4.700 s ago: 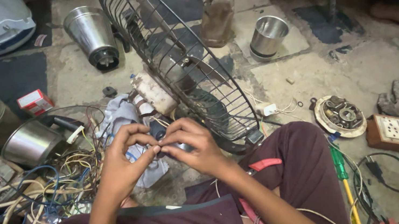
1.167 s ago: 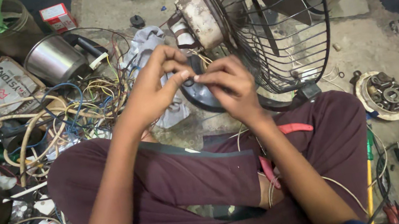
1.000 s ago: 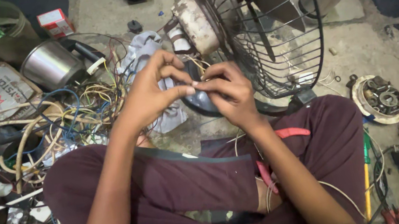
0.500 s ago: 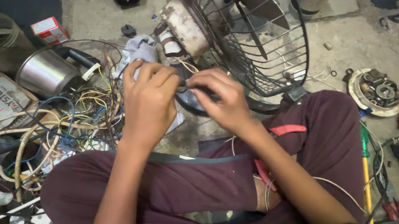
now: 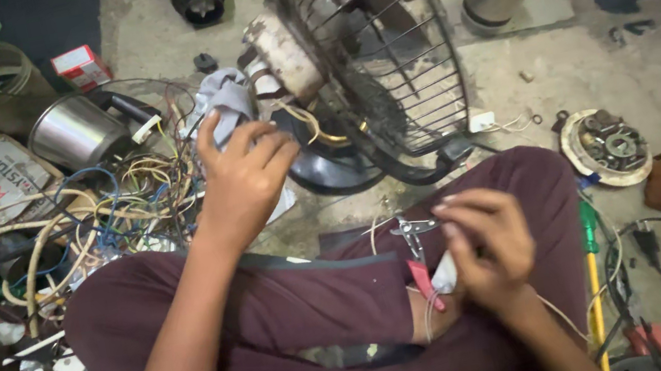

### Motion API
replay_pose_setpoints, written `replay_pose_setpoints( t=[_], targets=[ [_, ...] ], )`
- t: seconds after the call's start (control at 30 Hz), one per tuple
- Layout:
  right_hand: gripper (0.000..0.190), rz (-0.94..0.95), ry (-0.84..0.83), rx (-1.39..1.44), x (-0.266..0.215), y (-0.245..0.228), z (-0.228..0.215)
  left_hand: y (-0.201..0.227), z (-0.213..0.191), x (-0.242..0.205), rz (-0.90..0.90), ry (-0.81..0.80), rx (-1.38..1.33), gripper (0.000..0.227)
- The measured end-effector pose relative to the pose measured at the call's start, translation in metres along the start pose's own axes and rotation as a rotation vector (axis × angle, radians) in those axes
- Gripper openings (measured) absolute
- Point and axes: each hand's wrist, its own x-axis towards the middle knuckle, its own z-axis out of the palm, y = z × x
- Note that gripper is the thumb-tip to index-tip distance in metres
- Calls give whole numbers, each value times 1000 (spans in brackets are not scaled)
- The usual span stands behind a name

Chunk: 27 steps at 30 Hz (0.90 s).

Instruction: The person repairs a fan by hand and using tape, applying electrical tape to internal wires and assembling the plastic base and housing components.

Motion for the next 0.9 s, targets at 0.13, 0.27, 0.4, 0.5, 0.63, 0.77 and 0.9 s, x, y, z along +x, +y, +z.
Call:
replay_pose_setpoints(
  t=[0.13,0.27,0.4,0.5,0.63,0.77,0.9],
  targets=[
    [19,30,139,-57,15,5,-23,9,-2,5,-236,-21,-228,14],
    [20,0,166,-18,29,4,-22,11,-2,12,-397,-88,-309,16],
    [20,0,189,29,36,-1,-14,10,-5,17,-466,-139,-340,18],
    [21,-11,201,25,43,-4,-12,10,-5,22,-491,-153,-351,17],
    [21,-46,223,-18,51,-3,-13,14,-3,25,-445,-111,-324,15],
    [22,-39,249,7,59,-3,-13,18,-3,17,-260,48,-65,11],
    [25,-65,251,0,71,-5,-15,11,-1,14,-91,180,199,22]
  ],
)
